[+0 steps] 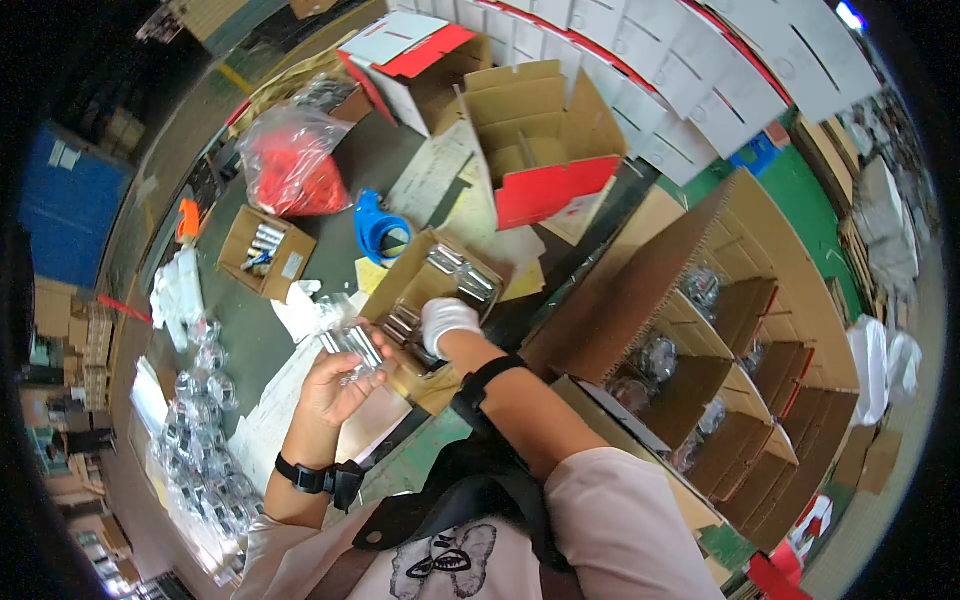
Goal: The person packs small plastic-wrapped items into a large cardboard box with internal dividers. They place the items into the compartments and then insert red and white cardboard dividers to separate the sections. The person continues to fill the box with more wrapped items and dividers.
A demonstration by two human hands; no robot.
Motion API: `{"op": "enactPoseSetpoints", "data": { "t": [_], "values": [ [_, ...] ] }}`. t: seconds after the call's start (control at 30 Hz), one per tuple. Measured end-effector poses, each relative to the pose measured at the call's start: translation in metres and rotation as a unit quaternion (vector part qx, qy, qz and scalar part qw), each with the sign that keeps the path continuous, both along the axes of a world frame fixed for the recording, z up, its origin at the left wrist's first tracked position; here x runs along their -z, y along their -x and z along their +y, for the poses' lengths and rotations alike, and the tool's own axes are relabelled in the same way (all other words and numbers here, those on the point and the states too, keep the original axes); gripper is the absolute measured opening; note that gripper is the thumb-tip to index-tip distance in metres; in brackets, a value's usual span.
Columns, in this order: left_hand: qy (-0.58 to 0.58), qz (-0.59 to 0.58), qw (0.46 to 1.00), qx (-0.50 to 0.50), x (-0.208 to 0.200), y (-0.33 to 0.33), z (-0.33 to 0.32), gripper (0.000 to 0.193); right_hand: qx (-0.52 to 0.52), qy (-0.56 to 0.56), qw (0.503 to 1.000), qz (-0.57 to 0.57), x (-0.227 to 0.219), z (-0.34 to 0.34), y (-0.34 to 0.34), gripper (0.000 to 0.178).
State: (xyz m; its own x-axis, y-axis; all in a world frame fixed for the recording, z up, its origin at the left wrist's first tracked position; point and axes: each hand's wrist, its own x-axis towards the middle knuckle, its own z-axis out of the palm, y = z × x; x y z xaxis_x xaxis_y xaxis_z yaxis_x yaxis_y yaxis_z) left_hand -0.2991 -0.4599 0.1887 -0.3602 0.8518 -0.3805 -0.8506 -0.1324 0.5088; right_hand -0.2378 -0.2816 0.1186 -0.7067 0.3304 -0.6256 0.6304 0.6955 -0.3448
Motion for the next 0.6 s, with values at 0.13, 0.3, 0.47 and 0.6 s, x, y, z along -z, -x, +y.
{"op": "enactPoseSetpoints", "data": {
  "t": [0.13, 0.3, 0.47, 0.6],
  "values": [
    [0.037, 0.03, 0.998, -0.036, -0.011, 0.0, 0.007, 0.044, 0.015, 0.064, 0.998, -0.015, 0.005, 0.008, -0.002, 0.031],
    [0.066, 0.078, 0.993, -0.06, -0.014, -0.002, -0.008, 0.054, -0.028, 0.089, 0.986, 0.14, -0.001, 0.029, -0.004, 0.032],
    [-0.009, 0.122, 0.992, -0.032, -0.029, -0.013, -0.006, 0.053, 0.001, 0.095, 0.915, 0.391, -0.052, 0.044, -0.039, 0.024],
    [-0.125, 0.194, 0.963, 0.138, -0.089, -0.071, 0.045, 0.042, 0.233, 0.306, 0.814, 0.436, -0.185, 0.049, -0.229, 0.033]
  ]
}}
